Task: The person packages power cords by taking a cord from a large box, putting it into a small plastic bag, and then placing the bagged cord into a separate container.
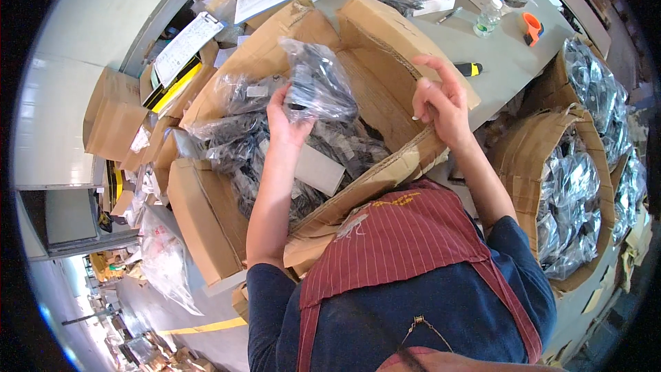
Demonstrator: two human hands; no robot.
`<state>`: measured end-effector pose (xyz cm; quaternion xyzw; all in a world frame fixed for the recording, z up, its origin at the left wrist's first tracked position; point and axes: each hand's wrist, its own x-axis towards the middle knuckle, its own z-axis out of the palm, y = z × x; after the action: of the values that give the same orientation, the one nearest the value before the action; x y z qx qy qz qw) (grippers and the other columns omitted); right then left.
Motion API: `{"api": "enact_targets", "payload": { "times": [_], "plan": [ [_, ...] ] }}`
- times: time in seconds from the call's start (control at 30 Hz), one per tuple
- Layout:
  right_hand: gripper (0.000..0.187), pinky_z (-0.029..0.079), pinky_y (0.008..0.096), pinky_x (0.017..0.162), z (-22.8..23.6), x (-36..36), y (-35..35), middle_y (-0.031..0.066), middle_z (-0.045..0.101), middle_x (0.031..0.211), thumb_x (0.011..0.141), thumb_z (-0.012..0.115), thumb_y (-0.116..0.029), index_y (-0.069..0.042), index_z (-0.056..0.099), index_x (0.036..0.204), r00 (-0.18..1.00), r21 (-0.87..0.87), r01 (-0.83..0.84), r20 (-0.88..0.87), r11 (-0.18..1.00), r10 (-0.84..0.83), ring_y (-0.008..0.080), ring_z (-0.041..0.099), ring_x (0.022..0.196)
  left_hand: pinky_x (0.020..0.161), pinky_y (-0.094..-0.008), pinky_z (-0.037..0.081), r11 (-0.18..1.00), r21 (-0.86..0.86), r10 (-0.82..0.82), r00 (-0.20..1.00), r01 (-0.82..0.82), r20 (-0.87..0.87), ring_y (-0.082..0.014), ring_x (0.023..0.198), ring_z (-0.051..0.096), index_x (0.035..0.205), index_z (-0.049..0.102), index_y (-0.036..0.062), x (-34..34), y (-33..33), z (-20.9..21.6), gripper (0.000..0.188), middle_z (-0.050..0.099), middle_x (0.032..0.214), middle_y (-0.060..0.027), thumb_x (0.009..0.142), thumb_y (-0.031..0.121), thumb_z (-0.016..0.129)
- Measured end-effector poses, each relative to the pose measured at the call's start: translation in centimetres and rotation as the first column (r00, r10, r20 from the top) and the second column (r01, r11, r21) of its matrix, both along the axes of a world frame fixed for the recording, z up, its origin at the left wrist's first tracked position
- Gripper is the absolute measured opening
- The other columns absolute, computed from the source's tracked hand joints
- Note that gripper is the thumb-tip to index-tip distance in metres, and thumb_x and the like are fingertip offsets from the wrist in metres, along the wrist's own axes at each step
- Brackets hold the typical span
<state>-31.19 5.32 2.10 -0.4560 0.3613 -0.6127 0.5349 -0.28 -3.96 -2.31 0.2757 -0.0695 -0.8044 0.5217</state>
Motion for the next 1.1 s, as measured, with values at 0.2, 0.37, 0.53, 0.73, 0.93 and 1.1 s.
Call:
{"api": "enact_targets", "payload": {
  "times": [0.2, 0.37, 0.53, 0.73, 0.93, 1.1],
  "plan": [
    [0.079, 0.048, 0.0403, 0.060, 1.5, 0.9, -2.7, 0.0102, 0.061, 0.066, 0.078, 0.067, -0.009, -0.006, 0.033, 0.149, 0.226, -0.476, -0.462, -0.879, 0.748, -0.420, 0.0299, 0.058, 0.057, 0.075, -0.0450, 0.060, 0.996, 0.041, 0.084, 0.974, -0.077, -0.211, -0.0304, 0.093, 0.068, 0.110, 0.060, -0.0018, 1.3, 1.0, 1.3, 0.033, 0.069, 0.100, -0.0164, 0.096, 0.025, 0.047],
    [0.088, 0.048, 0.0357, 0.057, 3.2, 4.4, -3.1, 0.0047, 0.062, 0.065, 0.075, 0.074, -0.021, -0.006, 0.031, 0.150, 0.265, -0.508, -0.516, -0.860, 0.690, -0.435, 0.0240, 0.059, 0.055, 0.070, -0.0454, 0.061, 0.995, 0.055, 0.093, 0.947, -0.080, -0.308, -0.0299, 0.091, 0.069, 0.116, 0.057, -0.0001, 0.6, 2.5, 1.3, 0.039, 0.067, 0.105, -0.0179, 0.099, 0.030, 0.039],
    [0.062, 0.047, 0.0343, 0.052, 4.2, 6.3, -3.1, 0.0041, 0.064, 0.067, 0.079, 0.068, -0.015, -0.019, 0.052, 0.138, 0.412, -0.572, -0.463, -0.815, 0.677, -0.407, 0.0221, 0.059, 0.052, 0.068, -0.0401, 0.061, 0.995, 0.070, -0.069, 0.997, 0.072, -0.033, -0.0273, 0.091, 0.068, 0.119, 0.053, 0.0059, -1.5, 2.5, 1.4, 0.040, 0.066, 0.105, -0.0134, 0.100, 0.036, 0.036],
    [0.029, 0.035, 0.0268, 0.047, 5.5, 5.8, -4.4, -0.0025, 0.055, 0.060, 0.093, 0.064, -0.022, -0.010, 0.066, 0.119, 0.779, -0.259, -0.256, -0.626, 0.931, 0.041, 0.0106, 0.044, 0.047, 0.071, -0.0383, 0.057, 0.669, -0.007, -0.284, 0.264, 0.744, 0.922, -0.0306, 0.084, 0.070, 0.128, 0.056, 0.0054, -3.4, 3.2, 2.1, 0.050, 0.070, 0.106, -0.0142, 0.096, 0.042, 0.047],
    [0.031, 0.024, 0.0213, 0.045, 8.6, 5.1, -2.9, -0.0092, 0.042, 0.057, 0.100, 0.058, -0.031, -0.004, 0.069, 0.112, 0.823, 0.209, -0.388, -0.359, 0.898, 0.440, 0.0003, 0.035, 0.050, 0.097, -0.0308, 0.043, 0.582, -0.459, 0.264, 0.378, 0.671, 0.887, -0.0179, 0.113, 0.057, 0.140, 0.048, 0.0041, -4.0, 4.5, 2.9, 0.051, 0.060, 0.128, -0.0095, 0.093, 0.021, 0.057],
    [0.028, 0.022, 0.0210, 0.043, 8.7, 5.4, -2.8, -0.0065, 0.040, 0.053, 0.101, 0.054, -0.025, -0.003, 0.069, 0.107, 0.841, 0.242, -0.449, -0.212, 0.860, 0.498, 0.0020, 0.033, 0.045, 0.100, -0.0275, 0.038, 0.548, -0.620, 0.018, 0.733, 0.561, 0.680, -0.0122, 0.115, 0.051, 0.145, 0.041, -0.0003, -5.3, 6.0, 3.4, 0.052, 0.054, 0.134, -0.0050, 0.098, 0.019, 0.055]
  ]
}}
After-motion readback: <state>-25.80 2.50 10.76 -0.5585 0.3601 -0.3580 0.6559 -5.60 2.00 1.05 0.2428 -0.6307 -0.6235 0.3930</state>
